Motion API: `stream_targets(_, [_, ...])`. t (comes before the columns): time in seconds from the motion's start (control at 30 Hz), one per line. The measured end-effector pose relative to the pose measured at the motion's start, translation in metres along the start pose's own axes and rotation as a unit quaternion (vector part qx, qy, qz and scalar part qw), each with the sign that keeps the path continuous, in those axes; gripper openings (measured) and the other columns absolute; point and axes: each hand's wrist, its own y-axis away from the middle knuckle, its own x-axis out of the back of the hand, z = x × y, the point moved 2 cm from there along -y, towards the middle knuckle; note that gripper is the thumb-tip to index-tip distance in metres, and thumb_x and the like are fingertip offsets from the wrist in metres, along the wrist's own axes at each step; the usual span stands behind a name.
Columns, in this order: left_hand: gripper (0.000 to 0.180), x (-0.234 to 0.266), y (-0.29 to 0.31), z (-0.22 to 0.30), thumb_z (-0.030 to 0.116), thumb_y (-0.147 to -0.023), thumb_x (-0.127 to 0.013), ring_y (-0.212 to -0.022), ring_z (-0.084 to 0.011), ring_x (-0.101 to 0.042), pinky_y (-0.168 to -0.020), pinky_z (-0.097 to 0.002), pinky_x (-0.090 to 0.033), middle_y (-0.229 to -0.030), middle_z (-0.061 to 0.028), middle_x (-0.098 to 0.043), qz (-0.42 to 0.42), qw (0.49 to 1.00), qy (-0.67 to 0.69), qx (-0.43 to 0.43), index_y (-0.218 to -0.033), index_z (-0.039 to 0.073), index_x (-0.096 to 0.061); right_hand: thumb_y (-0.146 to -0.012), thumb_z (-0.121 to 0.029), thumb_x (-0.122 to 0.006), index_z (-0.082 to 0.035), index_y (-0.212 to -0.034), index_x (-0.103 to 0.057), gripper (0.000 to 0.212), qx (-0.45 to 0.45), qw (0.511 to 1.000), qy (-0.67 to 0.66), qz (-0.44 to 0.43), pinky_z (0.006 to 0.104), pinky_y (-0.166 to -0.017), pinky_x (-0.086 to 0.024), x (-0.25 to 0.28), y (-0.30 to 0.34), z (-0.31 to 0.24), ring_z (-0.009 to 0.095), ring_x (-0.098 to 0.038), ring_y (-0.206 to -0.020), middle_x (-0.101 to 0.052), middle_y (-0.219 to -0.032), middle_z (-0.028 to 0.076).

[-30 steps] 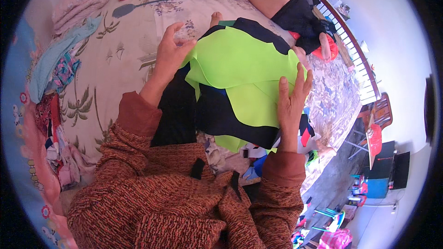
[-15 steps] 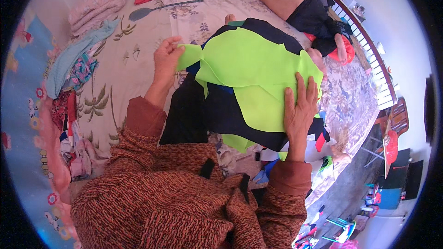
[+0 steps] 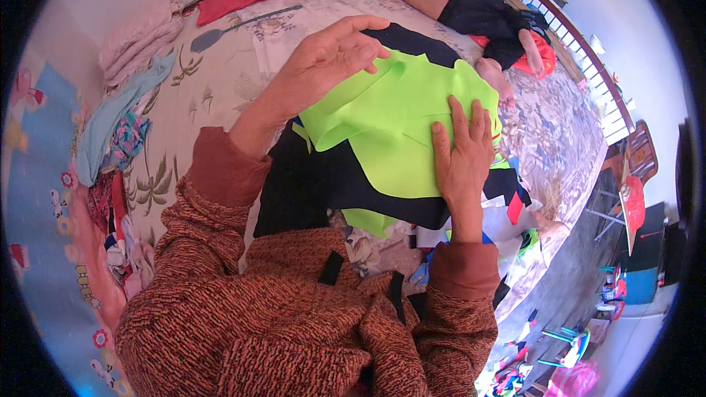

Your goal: The person arranges and stacks various colored fabric pieces on a bed, smoothing and repositioning them by hand. The person handles green, black, white, red, and blue fabric pieces, layering them into a pile.

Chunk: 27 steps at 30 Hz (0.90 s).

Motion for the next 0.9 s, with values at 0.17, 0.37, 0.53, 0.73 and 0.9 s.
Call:
stream_targets(0.17, [0.040, -0.021, -0.013, -0.044, 0.025, -0.093, -0.054, -0.123, -0.0226, -0.049, -0.105, -0.0361, -0.034, -0.129, -0.0107, -0.055, 0.004, 0.940, -0.329, -0.090, -0.129, 0.008, -0.053, -0.090, -0.044, -0.054, -0.022, -0.136, -0.049, 0.051, -0.016, 0.999, -0.029, 0.000, 0.0573, -0.106, -0.025, -0.002, 0.000, 0.002, 0.036, -0.030, -0.137, -0.035, -0.146, 0.018])
stream_targets(0.37, [0.046, -0.028, -0.006, -0.066, 0.027, -0.091, -0.050, -0.134, -0.0294, -0.038, -0.112, -0.0420, -0.024, -0.142, -0.0120, -0.046, -0.073, 0.858, -0.496, -0.111, -0.134, 0.010, -0.050, -0.094, -0.031, -0.053, -0.005, -0.137, -0.044, 0.051, -0.011, 0.914, -0.405, 0.014, 0.0390, -0.109, -0.027, 0.051, 0.021, 0.055, 0.030, -0.038, -0.133, -0.044, -0.140, 0.017])
stream_targets(0.53, [0.044, -0.042, -0.012, -0.058, 0.031, -0.091, -0.051, -0.131, -0.0282, -0.041, -0.110, -0.0420, -0.025, -0.138, -0.0103, -0.049, -0.078, 0.850, -0.506, -0.128, -0.132, 0.014, -0.052, -0.095, -0.017, -0.057, 0.002, -0.121, -0.059, 0.032, -0.272, 0.861, -0.416, 0.109, 0.0249, -0.087, -0.047, 0.097, 0.100, 0.190, 0.014, -0.061, -0.097, -0.066, -0.104, 0.009])
stream_targets(0.73, [0.043, -0.044, -0.013, -0.055, 0.025, -0.090, -0.048, -0.130, -0.0281, -0.042, -0.110, -0.0389, -0.026, -0.139, -0.0112, -0.048, -0.087, 0.853, -0.503, -0.108, -0.131, 0.010, -0.053, -0.091, -0.011, -0.060, 0.001, -0.112, -0.064, 0.024, -0.382, 0.883, -0.272, 0.027, 0.0262, -0.081, -0.047, 0.042, 0.212, 0.287, 0.012, -0.059, -0.088, -0.068, -0.099, 0.007])
stream_targets(0.9, [0.045, -0.041, -0.014, -0.051, 0.023, -0.090, -0.047, -0.131, -0.0287, -0.040, -0.110, -0.0382, -0.025, -0.140, -0.0132, -0.046, -0.101, 0.870, -0.477, -0.076, -0.132, 0.008, -0.052, -0.086, -0.008, -0.066, -0.002, -0.112, -0.064, 0.027, -0.372, 0.880, -0.294, 0.021, 0.0275, -0.080, -0.050, 0.000, 0.229, 0.262, 0.015, -0.064, -0.087, -0.069, -0.096, 0.012])
